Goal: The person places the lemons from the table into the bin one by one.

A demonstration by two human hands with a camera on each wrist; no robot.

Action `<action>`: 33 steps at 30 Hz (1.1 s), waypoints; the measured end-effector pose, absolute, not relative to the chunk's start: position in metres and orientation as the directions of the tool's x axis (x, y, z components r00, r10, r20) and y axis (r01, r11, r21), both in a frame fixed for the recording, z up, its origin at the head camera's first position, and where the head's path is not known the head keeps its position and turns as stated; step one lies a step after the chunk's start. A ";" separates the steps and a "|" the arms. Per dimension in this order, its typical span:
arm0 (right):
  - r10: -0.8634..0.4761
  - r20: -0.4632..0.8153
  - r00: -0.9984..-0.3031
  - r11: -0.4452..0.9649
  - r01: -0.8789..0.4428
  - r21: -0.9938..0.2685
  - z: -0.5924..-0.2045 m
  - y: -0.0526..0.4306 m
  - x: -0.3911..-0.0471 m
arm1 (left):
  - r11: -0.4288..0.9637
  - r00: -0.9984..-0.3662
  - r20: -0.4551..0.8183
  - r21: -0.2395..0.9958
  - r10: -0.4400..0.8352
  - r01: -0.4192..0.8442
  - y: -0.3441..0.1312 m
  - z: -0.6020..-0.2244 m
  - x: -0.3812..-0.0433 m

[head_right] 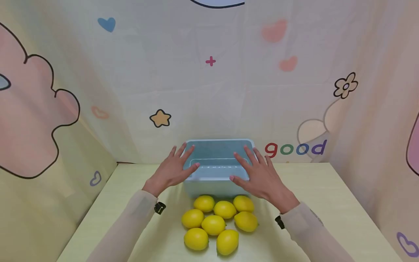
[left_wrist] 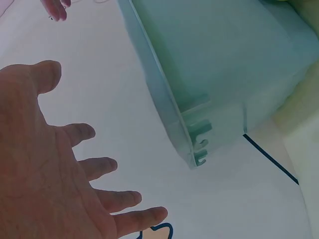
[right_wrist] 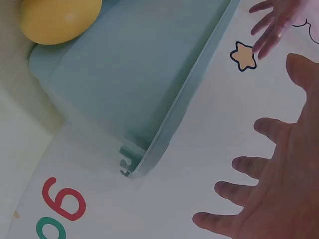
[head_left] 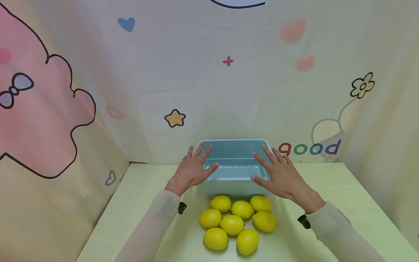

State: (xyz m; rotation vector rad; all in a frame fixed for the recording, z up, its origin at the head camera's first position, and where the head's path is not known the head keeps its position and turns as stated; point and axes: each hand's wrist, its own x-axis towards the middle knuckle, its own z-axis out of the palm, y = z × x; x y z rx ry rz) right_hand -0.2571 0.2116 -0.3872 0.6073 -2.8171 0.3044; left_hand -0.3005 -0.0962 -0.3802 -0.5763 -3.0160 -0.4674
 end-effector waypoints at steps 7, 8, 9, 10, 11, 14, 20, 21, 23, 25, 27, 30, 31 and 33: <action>-0.390 0.284 -0.876 0.879 -0.446 -0.168 -0.392 0.215 -0.245 | 0.869 -0.931 0.086 0.338 0.354 0.361 -0.101 -0.381 -0.302; -0.389 0.285 -0.876 0.878 -0.446 -0.171 -0.393 0.216 -0.244 | 0.870 -0.933 0.080 0.341 0.352 0.357 -0.101 -0.382 -0.302; -0.391 0.289 -0.874 0.877 -0.449 -0.171 -0.394 0.217 -0.243 | 0.870 -0.934 0.077 0.345 0.349 0.354 -0.102 -0.383 -0.303; -0.392 0.293 -0.872 0.876 -0.451 -0.171 -0.396 0.218 -0.242 | 0.869 -0.935 0.076 0.350 0.346 0.350 -0.103 -0.383 -0.304; -0.392 0.297 -0.871 0.876 -0.452 -0.170 -0.397 0.219 -0.241 | 0.868 -0.937 0.077 0.355 0.342 0.346 -0.103 -0.384 -0.304; -0.392 0.303 -0.869 0.875 -0.454 -0.167 -0.400 0.221 -0.237 | 0.868 -0.942 0.073 0.370 0.328 0.331 -0.104 -0.387 -0.307; -0.394 0.301 -0.869 0.873 -0.455 -0.172 -0.407 0.223 -0.224 | 0.839 -0.947 0.072 0.447 0.313 0.311 -0.107 -0.393 -0.313; -0.397 0.308 -0.865 0.872 -0.460 -0.168 -0.409 0.223 -0.222 | 0.832 -0.947 0.072 0.461 0.312 0.309 -0.107 -0.393 -0.313; -0.400 0.328 -0.856 0.870 -0.468 -0.159 -0.412 0.224 -0.217 | 0.823 -0.948 0.075 0.480 0.309 0.306 -0.108 -0.394 -0.314; -0.402 0.342 -0.849 0.870 -0.471 -0.146 -0.415 0.224 -0.213 | 0.817 -0.950 0.073 0.494 0.303 0.298 -0.108 -0.394 -0.314; -0.401 0.357 -0.843 0.871 -0.472 -0.136 -0.418 0.225 -0.209 | 0.813 -0.952 0.072 0.504 0.296 0.291 -0.108 -0.394 -0.315; -0.394 0.372 -0.841 0.875 -0.467 -0.129 -0.424 0.225 -0.205 | 0.804 -0.956 0.068 0.526 0.287 0.279 -0.108 -0.395 -0.316; -0.390 0.379 -0.839 0.876 -0.465 -0.129 -0.425 0.225 -0.203 | 0.799 -0.956 0.069 0.534 0.284 0.276 -0.108 -0.396 -0.316; -0.382 0.388 -0.839 0.877 -0.462 -0.136 -0.428 0.224 -0.200 | 0.791 -0.958 0.072 0.548 0.278 0.271 -0.109 -0.397 -0.317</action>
